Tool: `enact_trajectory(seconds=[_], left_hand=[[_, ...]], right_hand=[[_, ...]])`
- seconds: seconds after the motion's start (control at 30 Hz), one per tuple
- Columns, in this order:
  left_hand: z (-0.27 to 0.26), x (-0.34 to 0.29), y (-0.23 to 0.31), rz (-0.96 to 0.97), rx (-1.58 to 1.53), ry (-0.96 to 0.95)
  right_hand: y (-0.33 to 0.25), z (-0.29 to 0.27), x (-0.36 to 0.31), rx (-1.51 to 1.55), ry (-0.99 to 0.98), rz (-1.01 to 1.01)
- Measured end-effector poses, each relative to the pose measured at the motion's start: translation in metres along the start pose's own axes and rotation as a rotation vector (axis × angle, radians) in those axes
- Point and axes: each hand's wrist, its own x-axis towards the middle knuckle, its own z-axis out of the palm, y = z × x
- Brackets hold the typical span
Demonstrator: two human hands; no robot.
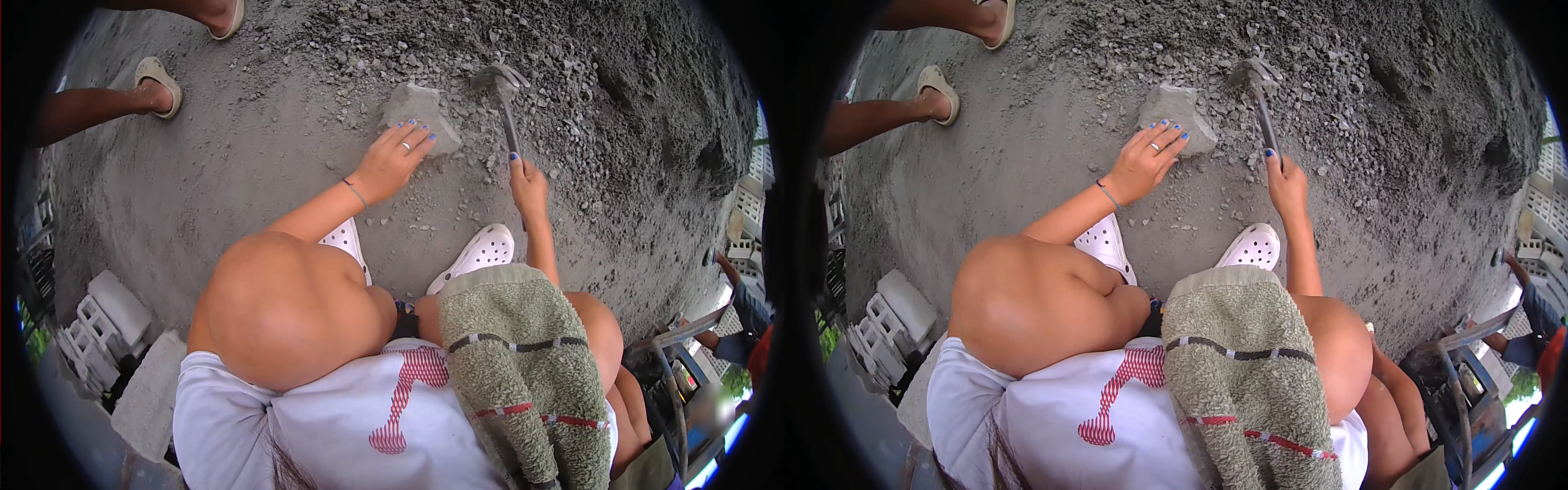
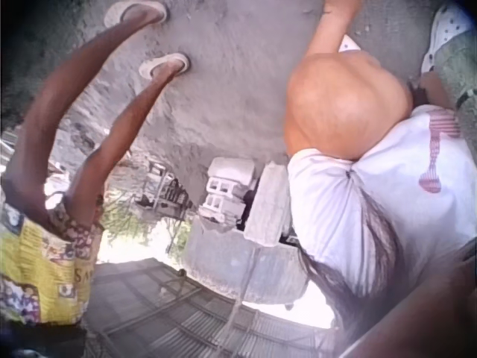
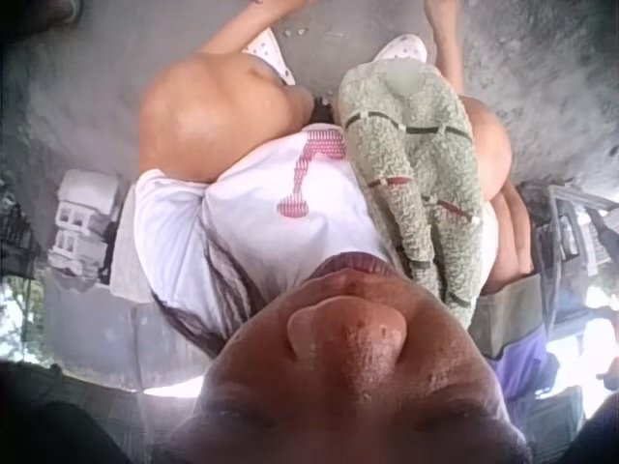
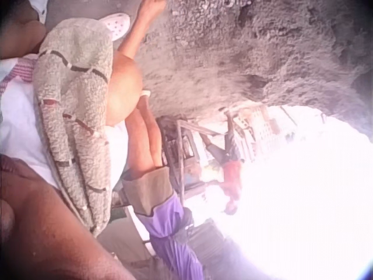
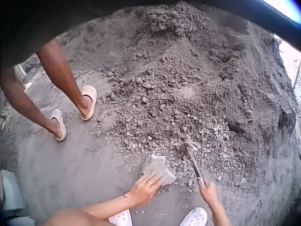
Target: Breaking a large rock into smaller pieces using a hammer on a gravel surface.
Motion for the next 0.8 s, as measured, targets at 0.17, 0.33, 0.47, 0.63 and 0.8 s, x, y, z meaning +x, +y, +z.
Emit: enact_trajectory(seconds=[0.17,0.33,0.47,0.63,0.8], left_hand=[[0.002,0.007,-0.002,0.018,-0.014,0.019],[-0.001,0.003,-0.002,-0.031,-0.008,0.004],[-0.002,0.01,0.002,-0.006,-0.023,0.018],[0.001,0.01,-0.004,0.002,-0.018,0.011],[0.002,0.001,-0.003,-0.024,0.018,-0.001]], right_hand=[[-0.049,-0.054,-0.03,0.281,-0.009,-0.032],[-0.048,-0.03,-0.029,0.293,0.104,-0.342],[0.008,0.02,-0.01,-0.254,0.0,-0.139],[-0.025,-0.012,-0.018,-0.166,-0.036,-0.081],[-0.043,-0.057,-0.039,0.26,0.006,-0.201]])
